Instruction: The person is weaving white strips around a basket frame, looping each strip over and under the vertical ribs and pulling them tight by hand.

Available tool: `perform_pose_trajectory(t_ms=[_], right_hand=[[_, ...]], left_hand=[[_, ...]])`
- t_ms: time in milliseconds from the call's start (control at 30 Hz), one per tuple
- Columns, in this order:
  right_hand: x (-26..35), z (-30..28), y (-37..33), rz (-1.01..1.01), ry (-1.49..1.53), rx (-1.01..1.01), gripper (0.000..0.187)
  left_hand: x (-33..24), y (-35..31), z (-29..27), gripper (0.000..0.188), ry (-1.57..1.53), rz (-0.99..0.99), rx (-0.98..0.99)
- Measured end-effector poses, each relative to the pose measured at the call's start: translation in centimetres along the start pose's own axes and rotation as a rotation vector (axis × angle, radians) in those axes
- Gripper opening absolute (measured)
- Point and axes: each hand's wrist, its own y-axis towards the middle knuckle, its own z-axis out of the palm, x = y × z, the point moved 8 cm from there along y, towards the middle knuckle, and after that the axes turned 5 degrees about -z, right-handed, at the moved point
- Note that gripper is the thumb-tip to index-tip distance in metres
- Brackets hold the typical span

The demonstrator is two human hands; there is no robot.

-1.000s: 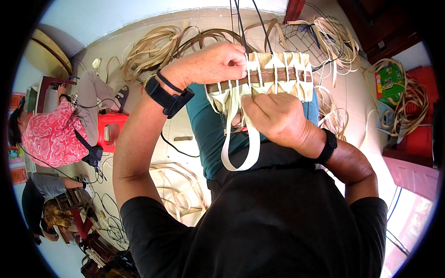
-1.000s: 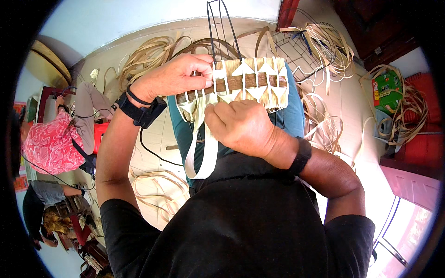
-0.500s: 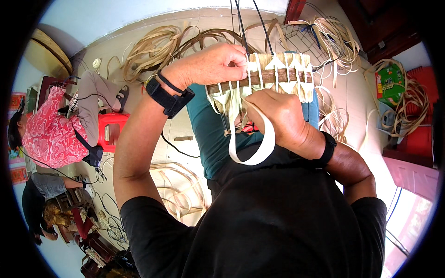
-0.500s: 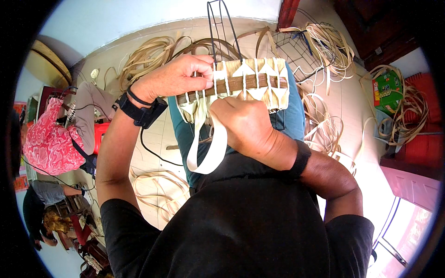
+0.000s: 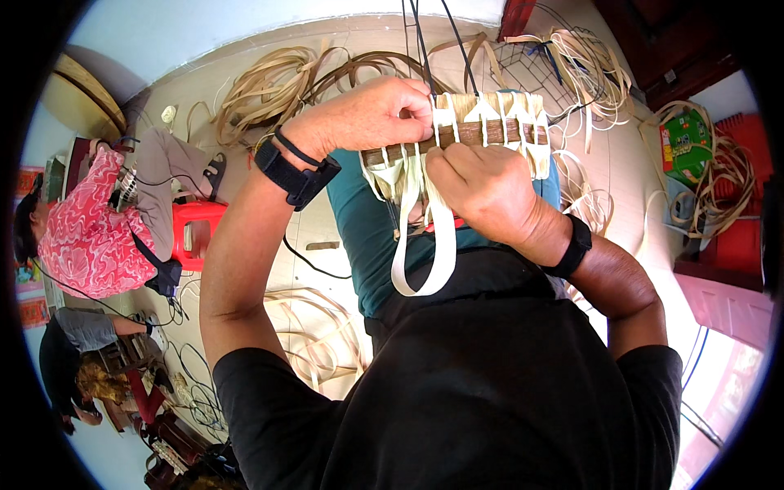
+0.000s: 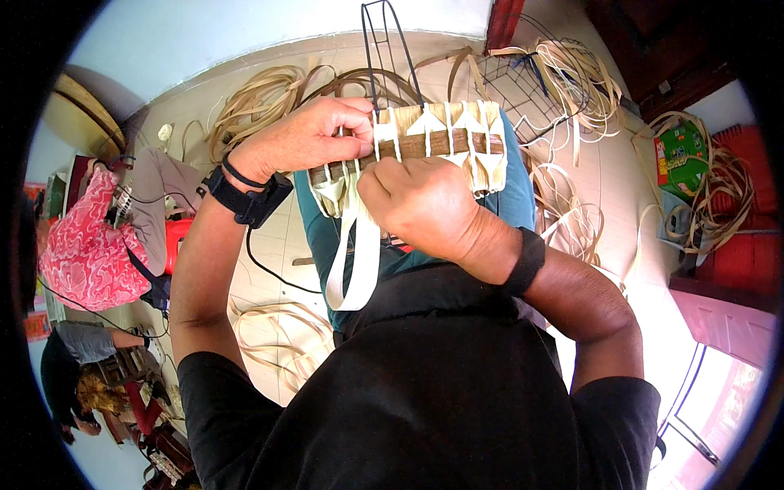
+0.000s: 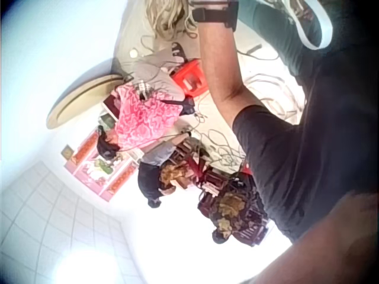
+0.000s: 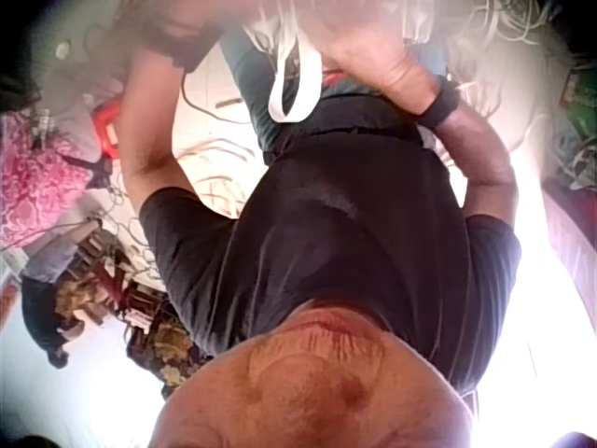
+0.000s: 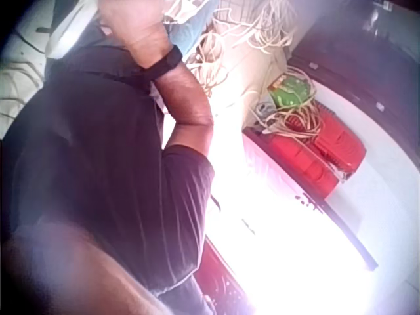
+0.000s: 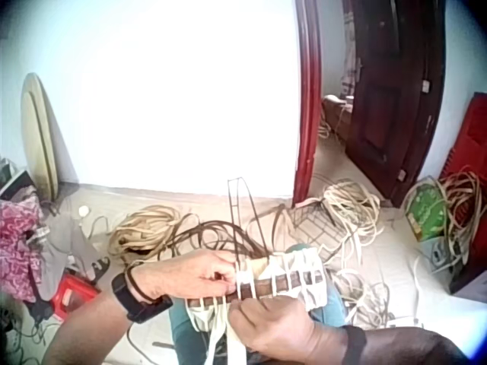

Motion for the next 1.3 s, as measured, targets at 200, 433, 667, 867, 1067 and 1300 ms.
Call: perform_pose_trajectory(t_ms=[200, 433, 667, 867, 1067, 1300], right_hand=[[1.1, -1.5, -0.9, -0.015, 0.077, -0.018, 0.031], [1.8, -1.2, -1.3, -0.071, 0.099, -0.05, 0.025], [1.5, -0.8, -1.2, -0.049, 0.058, -0.033, 0.021], [1.2, -0.9, -0.8, -0.032, 0.06, 0.005, 0.031], [0.7, -0.6, -0.7, -0.002, 0.084, 0.032, 0.029], [-2.6, -3.3, 0.1, 0.047, 0.135, 0.027, 0.041]], left_hand=[[-0.2, -0.2, 0.0, 0.011, 0.016, 0.026, -0.015], [0.1, -0.2, 0.0, 0.017, 0.013, 0.005, -0.054], [0.6, -0.6, -0.1, 0.007, -0.076, -0.071, -0.07], [1.2, -0.8, -0.5, 0.009, -0.239, -0.07, -0.163], [1.4, -0.6, -0.5, 0.005, -0.222, -0.1, -0.21], [1.6, -0.1, -0.7, 0.009, -0.142, -0.127, -0.17]])
